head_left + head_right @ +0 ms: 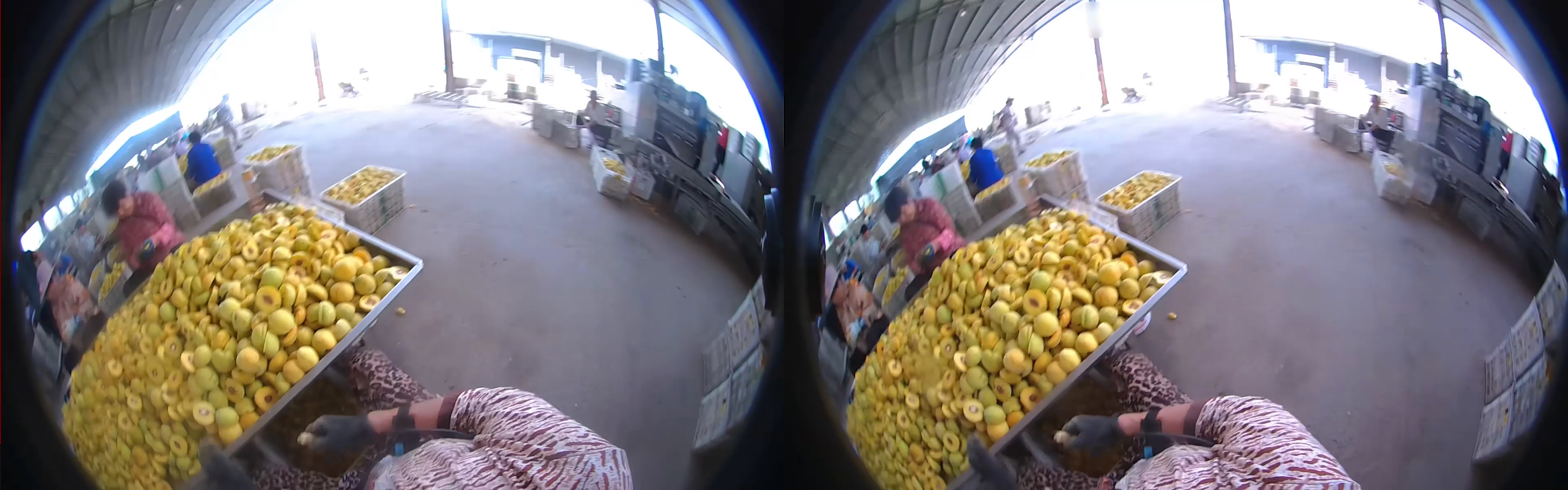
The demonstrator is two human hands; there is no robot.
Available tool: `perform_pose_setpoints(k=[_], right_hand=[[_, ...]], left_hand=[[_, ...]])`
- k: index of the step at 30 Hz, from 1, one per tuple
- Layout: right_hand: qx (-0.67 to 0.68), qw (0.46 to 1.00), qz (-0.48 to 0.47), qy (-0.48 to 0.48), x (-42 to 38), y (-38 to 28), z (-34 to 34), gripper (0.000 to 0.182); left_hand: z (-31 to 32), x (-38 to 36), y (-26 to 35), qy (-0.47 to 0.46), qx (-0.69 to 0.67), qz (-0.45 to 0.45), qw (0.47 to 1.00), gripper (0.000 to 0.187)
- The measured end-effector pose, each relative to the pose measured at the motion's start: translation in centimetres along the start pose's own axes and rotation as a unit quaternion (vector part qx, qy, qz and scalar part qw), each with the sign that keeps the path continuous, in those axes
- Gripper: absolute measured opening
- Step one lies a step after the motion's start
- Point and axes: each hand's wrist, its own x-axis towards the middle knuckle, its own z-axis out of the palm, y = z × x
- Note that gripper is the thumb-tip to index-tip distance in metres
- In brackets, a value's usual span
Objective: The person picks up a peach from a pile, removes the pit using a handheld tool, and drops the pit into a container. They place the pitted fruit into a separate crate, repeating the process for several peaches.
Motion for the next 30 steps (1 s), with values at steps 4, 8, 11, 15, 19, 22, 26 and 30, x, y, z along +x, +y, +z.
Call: perform_pose_setpoints(k=[4,8,11,15,19,22,26,30], right_hand=[[-0.386,0.921,-0.016,-0.041,-2.0,2.2,-3.8,0.034],[-0.261,0.963,-0.047,0.049,0.2,0.4,-4.0,0.028],[-0.162,0.986,-0.029,0.017,1.0,0.3,-4.5,0.025],[-0.215,0.975,-0.049,0.019,1.4,0.9,-4.4,0.023],[-0.196,0.977,-0.044,0.069,0.8,-0.2,-5.3,0.023],[-0.12,0.985,-0.054,0.114,0.1,-0.6,-6.8,0.021],[-0.071,0.99,-0.055,0.107,0.8,-2.1,-6.0,0.017],[0.031,0.993,-0.062,0.094,2.8,-3.6,-3.4,0.02]], left_hand=[[3.3,1.7,4.7,-0.03,-0.094,-0.111,0.989,0.03],[5.3,4.1,5.7,-0.021,-0.207,-0.259,0.943,0.024],[6.1,6.8,7.5,-0.047,-0.101,-0.169,0.979,0.024],[11.3,9.6,9.8,-0.094,-0.013,0.028,0.995,0.054],[13.5,11.2,11.9,-0.205,0.012,-0.019,0.978,0.055],[9.8,11.7,11.5,-0.204,-0.42,-0.237,0.852,0.054],[6.0,7.8,13.1,-0.177,-0.657,-0.287,0.674,0.048],[4.0,5.0,16.3,-0.139,-0.698,-0.325,0.622,0.048]])
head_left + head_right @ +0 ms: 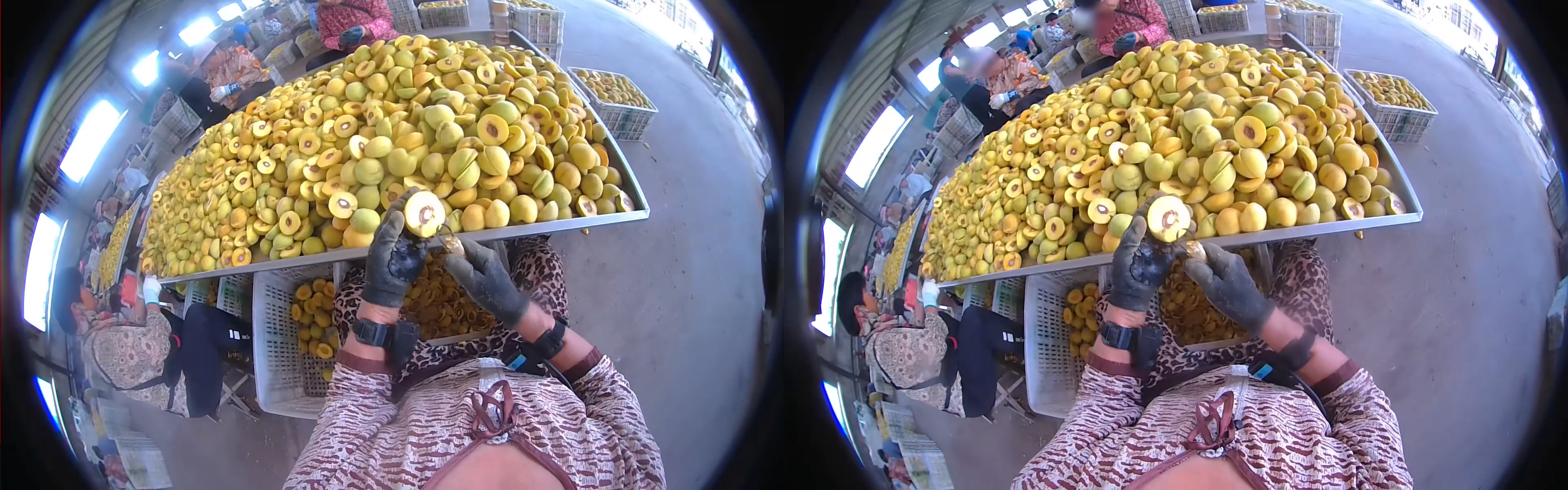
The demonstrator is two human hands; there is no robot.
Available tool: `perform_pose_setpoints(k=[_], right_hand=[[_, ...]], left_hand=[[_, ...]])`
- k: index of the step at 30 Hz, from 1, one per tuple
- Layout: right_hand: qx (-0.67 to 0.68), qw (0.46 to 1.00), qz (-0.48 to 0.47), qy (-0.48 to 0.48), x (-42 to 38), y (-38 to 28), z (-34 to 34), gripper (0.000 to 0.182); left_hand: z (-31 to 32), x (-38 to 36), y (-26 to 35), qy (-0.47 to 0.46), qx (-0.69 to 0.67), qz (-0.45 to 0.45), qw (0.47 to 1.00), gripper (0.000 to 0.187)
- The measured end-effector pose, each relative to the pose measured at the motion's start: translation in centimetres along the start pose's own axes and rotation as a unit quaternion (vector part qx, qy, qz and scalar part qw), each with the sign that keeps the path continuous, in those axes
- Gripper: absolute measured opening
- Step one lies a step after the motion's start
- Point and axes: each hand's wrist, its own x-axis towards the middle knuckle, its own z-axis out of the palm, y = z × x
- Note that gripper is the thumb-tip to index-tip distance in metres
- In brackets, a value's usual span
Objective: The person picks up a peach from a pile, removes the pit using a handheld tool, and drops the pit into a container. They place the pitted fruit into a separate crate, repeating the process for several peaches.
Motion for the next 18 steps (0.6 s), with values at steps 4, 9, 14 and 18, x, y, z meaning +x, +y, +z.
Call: perform_pose_setpoints(k=[4,9,14,18], right_hand=[[0.076,0.996,0.047,-0.007,0.3,0.7,1.2,0.022],[-0.055,0.998,-0.01,0.037,0.2,-1.7,0.7,0.021],[-0.085,0.995,-0.041,0.042,0.6,-1.1,1.2,0.02],[-0.016,0.999,-0.013,0.029,0.3,0.4,2.0,0.02]], left_hand=[[0.3,-1.1,-0.7,-0.018,-0.051,0.007,0.998,0.05],[0.7,-1.0,-1.6,-0.021,0.096,0.067,0.993,0.05],[1.9,-1.2,-1.8,-0.006,0.007,0.081,0.997,0.046],[2.2,-2.2,-1.5,0.009,-0.02,0.077,0.997,0.047]])
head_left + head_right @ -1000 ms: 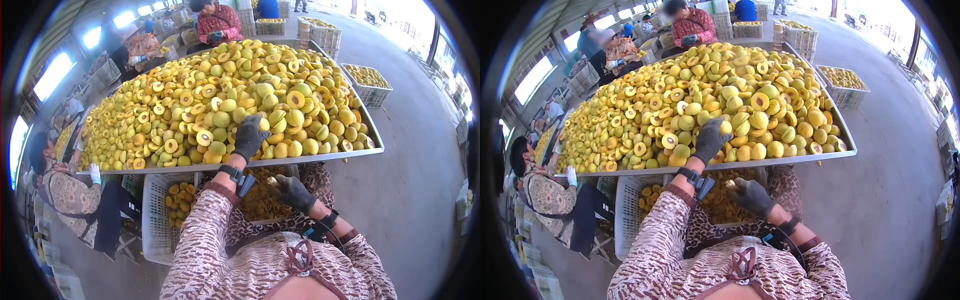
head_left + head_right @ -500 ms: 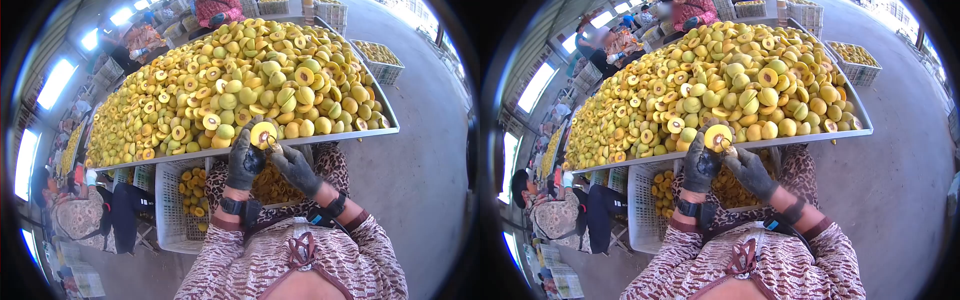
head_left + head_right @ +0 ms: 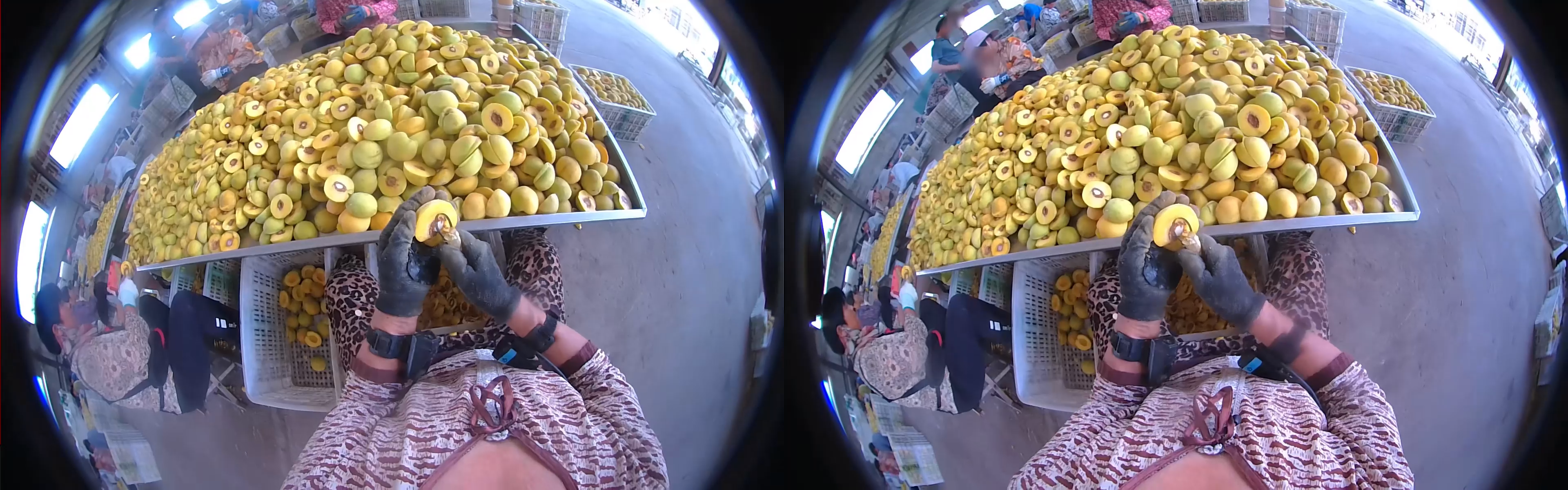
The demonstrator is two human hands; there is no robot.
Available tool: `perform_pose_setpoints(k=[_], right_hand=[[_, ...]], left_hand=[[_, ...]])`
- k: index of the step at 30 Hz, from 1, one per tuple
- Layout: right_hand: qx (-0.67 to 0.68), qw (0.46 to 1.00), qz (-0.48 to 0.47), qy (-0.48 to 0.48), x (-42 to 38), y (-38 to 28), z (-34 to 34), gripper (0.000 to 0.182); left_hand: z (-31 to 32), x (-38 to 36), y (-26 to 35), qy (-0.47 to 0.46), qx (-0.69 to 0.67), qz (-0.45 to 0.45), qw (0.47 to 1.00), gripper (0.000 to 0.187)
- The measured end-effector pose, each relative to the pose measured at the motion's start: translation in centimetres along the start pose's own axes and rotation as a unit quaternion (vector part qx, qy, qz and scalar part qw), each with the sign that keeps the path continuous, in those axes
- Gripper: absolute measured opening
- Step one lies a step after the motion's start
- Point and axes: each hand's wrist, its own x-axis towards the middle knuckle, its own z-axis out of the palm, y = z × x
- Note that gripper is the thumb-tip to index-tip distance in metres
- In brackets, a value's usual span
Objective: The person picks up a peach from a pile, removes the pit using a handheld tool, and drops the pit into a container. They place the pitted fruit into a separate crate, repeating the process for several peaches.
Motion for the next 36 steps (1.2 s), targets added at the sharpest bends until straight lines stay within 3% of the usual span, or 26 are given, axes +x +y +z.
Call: perform_pose_setpoints(k=[3,5,7,10,12,14,16,18,24,28,29,31,32,34,36], right_hand=[[0.03,1.0,-0.003,-0.009,0.2,1.5,0.2,0.019],[0.038,0.999,0.002,-0.017,0.4,1.8,-0.2,0.019],[0.283,0.941,0.175,-0.057,0.8,1.5,-1.1,0.017],[0.277,0.936,0.199,-0.091,0.5,-1.0,-2.6,0.015],[0.226,0.937,0.237,-0.122,0.0,-1.9,-3.2,0.019],[0.01,0.985,0.104,-0.134,-0.5,-1.3,-3.1,0.024],[-0.048,0.981,0.11,-0.151,-0.7,0.0,-3.5,0.026],[-0.141,0.975,0.064,-0.156,-0.9,0.0,-3.7,0.024],[-0.157,0.97,0.001,-0.184,0.2,-2.8,-3.5,0.024],[-0.183,0.958,0.001,-0.219,0.9,-2.4,-3.4,0.024],[-0.182,0.954,0.009,-0.239,1.1,-2.8,-3.4,0.023],[-0.181,0.949,0.018,-0.259,1.1,-3.3,-3.7,0.023],[-0.188,0.94,0.041,-0.281,1.1,-3.5,-3.9,0.023],[-0.194,0.931,0.069,-0.301,0.9,-4.0,-4.4,0.023],[-0.185,0.918,0.097,-0.337,0.6,-4.4,-4.9,0.023]], left_hand=[[-0.5,-0.1,-0.1,-0.016,0.11,0.021,0.994,0.048],[-0.3,-0.6,-0.1,0.001,0.055,0.001,0.998,0.046],[0.1,-0.6,0.3,-0.012,-0.003,-0.028,1.0,0.047],[0.4,-1.0,0.7,-0.007,0.065,-0.02,0.998,0.048],[0.2,-1.5,0.9,0.021,0.069,-0.032,0.997,0.05],[-0.6,-1.6,0.8,0.015,0.127,-0.054,0.99,0.055],[-0.9,-1.8,0.5,0.022,0.12,-0.076,0.99,0.06],[-1.5,-1.8,-0.4,0.093,-0.003,-0.14,0.986,0.063],[-3.3,-1.8,-0.2,0.06,0.184,-0.133,0.972,0.066],[-3.6,-2.2,0.1,0.03,0.219,-0.129,0.967,0.061],[-4.5,-2.5,-0.7,-0.001,0.44,0.067,0.896,0.058],[-7.4,-3.1,-2.8,-0.031,0.62,0.255,0.742,0.055],[-9.6,-3.5,-4.5,-0.041,0.534,0.149,0.831,0.041],[-9.4,-3.9,-4.7,-0.051,0.431,0.035,0.9,0.047],[-6.2,-4.3,-3.0,-0.064,0.323,-0.008,0.944,0.045]])
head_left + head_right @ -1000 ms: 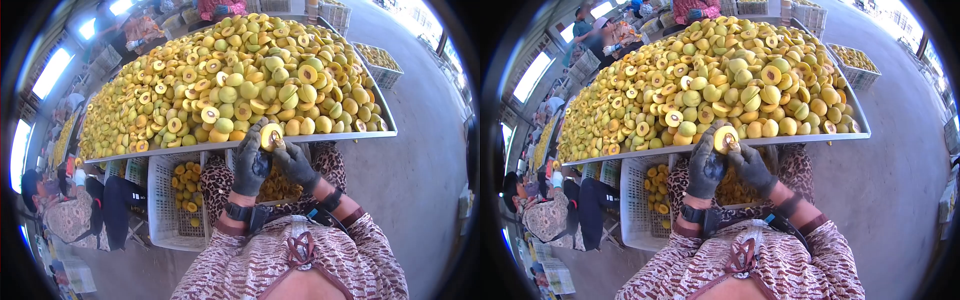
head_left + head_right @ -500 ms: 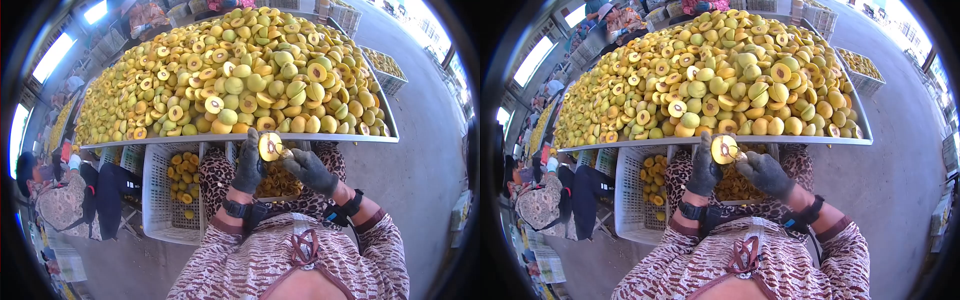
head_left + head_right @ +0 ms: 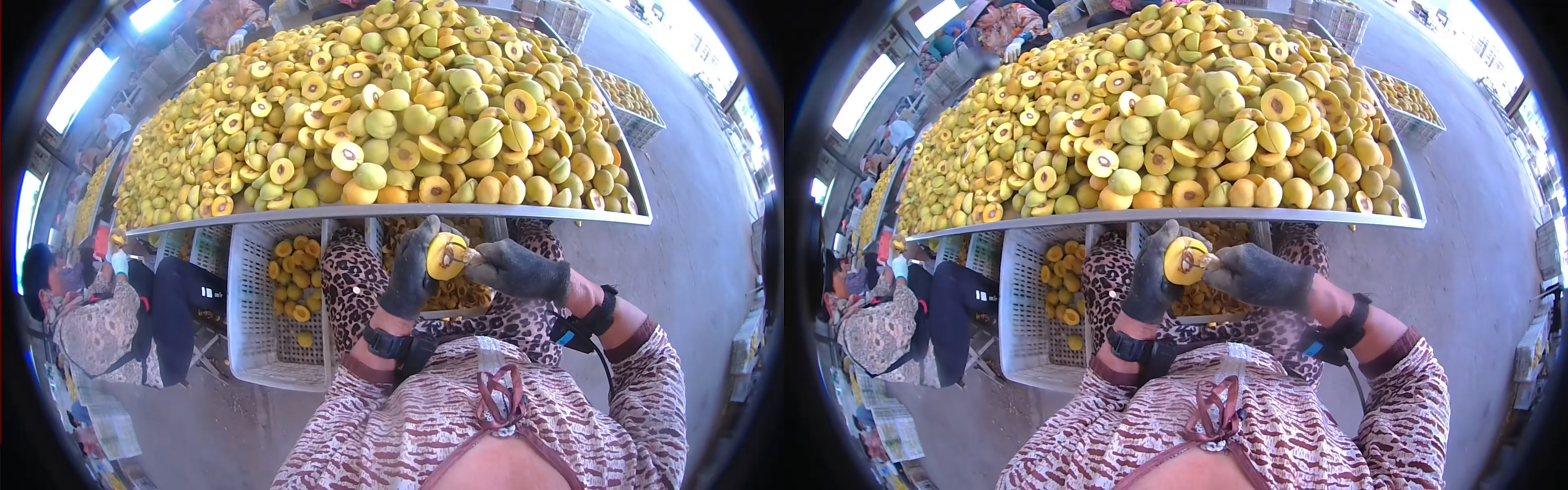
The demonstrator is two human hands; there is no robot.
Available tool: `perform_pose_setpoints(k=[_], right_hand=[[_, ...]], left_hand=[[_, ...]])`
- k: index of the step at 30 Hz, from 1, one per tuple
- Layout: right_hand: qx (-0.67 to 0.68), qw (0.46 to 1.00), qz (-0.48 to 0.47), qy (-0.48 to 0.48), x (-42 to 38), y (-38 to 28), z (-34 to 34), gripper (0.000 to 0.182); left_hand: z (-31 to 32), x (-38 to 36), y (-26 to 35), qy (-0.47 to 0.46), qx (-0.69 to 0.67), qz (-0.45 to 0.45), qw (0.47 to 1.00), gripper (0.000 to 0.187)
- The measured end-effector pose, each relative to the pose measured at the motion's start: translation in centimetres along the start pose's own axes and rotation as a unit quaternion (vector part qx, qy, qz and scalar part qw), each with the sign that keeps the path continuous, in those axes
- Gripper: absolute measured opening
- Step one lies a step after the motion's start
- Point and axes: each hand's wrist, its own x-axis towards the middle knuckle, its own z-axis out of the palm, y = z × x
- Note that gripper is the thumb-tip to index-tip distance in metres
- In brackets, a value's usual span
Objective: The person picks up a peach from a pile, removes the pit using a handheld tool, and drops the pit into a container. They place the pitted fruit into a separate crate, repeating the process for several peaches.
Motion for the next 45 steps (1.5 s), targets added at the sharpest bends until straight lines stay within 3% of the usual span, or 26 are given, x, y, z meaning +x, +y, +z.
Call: perform_pose_setpoints(k=[1,2,4,7,10,12,13,15,16,18,19,20,22,24,26,28,31,33,34,36,37,38,42,44,45], right_hand=[[0.002,1.0,0.004,-0.001,-0.2,0.2,0.0,0.023],[-0.007,1.0,0.003,-0.014,-0.4,0.4,0.0,0.023],[-0.015,1.0,0.003,-0.026,-0.9,1.0,0.0,0.023],[-0.05,0.999,-0.014,-0.009,-1.4,2.4,0.7,0.023],[-0.017,0.999,-0.042,0.022,-1.7,3.0,2.0,0.025],[0.092,0.995,-0.006,0.042,-1.9,2.9,2.6,0.028],[0.092,0.995,-0.007,0.042,-2.1,2.6,2.4,0.028],[0.311,0.942,0.12,-0.033,-2.5,1.7,1.8,0.028],[0.311,0.942,0.119,-0.033,-2.4,1.6,1.9,0.028],[0.389,0.914,0.116,0.027,-1.9,1.3,2.0,0.028],[0.429,0.898,0.093,0.039,-1.6,0.9,2.3,0.03],[0.425,0.9,0.087,0.042,-1.1,0.3,2.8,0.03],[0.433,0.895,0.005,0.103,-0.4,-0.4,4.4,0.028],[0.453,0.888,0.026,0.073,-0.1,0.1,4.8,0.027],[0.558,0.827,0.04,-0.047,0.2,0.3,5.0,0.029],[0.549,0.834,0.043,-0.05,0.2,-0.5,4.8,0.031],[0.552,0.828,0.055,-0.085,0.4,-0.4,4.7,0.032],[0.623,0.771,0.018,-0.132,0.9,0.7,5.7,0.028],[0.623,0.77,0.018,-0.135,1.0,0.9,6.0,0.028],[0.498,0.864,-0.051,-0.054,1.4,0.1,6.0,0.031],[0.375,0.923,-0.084,-0.001,1.7,-0.5,5.9,0.042],[0.377,0.922,-0.084,-0.007,2.3,-0.1,6.4,0.042],[0.248,0.927,-0.281,0.023,3.8,0.0,7.7,0.04],[0.129,0.977,-0.137,-0.102,3.1,-1.0,6.8,0.041],[0.119,0.975,-0.187,-0.029,3.0,-0.8,7.4,0.032]], left_hand=[[0.6,-0.2,0.6,-0.008,-0.041,-0.012,0.999,0.045],[1.6,-0.3,0.4,0.059,-0.055,-0.067,0.994,0.035],[2.4,-0.4,0.6,0.123,-0.069,-0.124,0.982,0.052],[3.6,-0.1,2.9,0.088,0.041,-0.048,0.994,0.054],[4.0,0.7,3.9,0.101,-0.043,-0.082,0.991,0.056],[3.4,1.0,3.8,0.05,0.08,-0.022,0.995,0.058],[3.1,1.3,3.6,0.05,0.081,-0.021,0.995,0.058],[2.6,2.1,3.5,0.0,0.033,-0.075,0.997,0.062],[2.5,2.4,3.6,-0.016,0.017,-0.094,0.995,0.063],[2.9,3.4,5.9,0.075,-0.121,-0.151,0.978,0.069],[3.1,3.5,7.1,0.103,-0.089,-0.09,0.987,0.07],[3.4,3.6,7.1,0.1,-0.087,-0.084,0.988,0.07],[4.3,3.2,6.8,0.186,-0.193,-0.014,0.963,0.068],[3.7,2.9,7.7,0.201,-0.204,-0.024,0.958,0.062],[2.7,3.0,8.2,0.142,-0.277,-0.036,0.95,0.056],[2.3,3.0,8.9,0.139,-0.284,-0.048,0.947,0.05],[1.9,3.7,9.7,0.125,-0.197,0.021,0.972,0.048],[1.7,3.9,10.6,0.054,-0.239,0.013,0.969,0.043],[1.6,3.7,10.5,0.056,-0.237,0.013,0.97,0.043],[1.6,3.6,10.1,0.072,-0.291,0.021,0.954,0.043],[1.1,3.2,10.0,0.075,-0.268,-0.017,0.96,0.047],[0.8,2.8,10.0,0.08,-0.265,-0.017,0.961,0.047],[-0.6,1.4,9.8,0.065,-0.298,-0.027,0.952,0.05],[-2.2,0.8,9.4,0.134,-0.416,-0.086,0.895,0.053],[-3.9,0.3,9.4,0.158,-0.379,-0.068,0.909,0.056]])
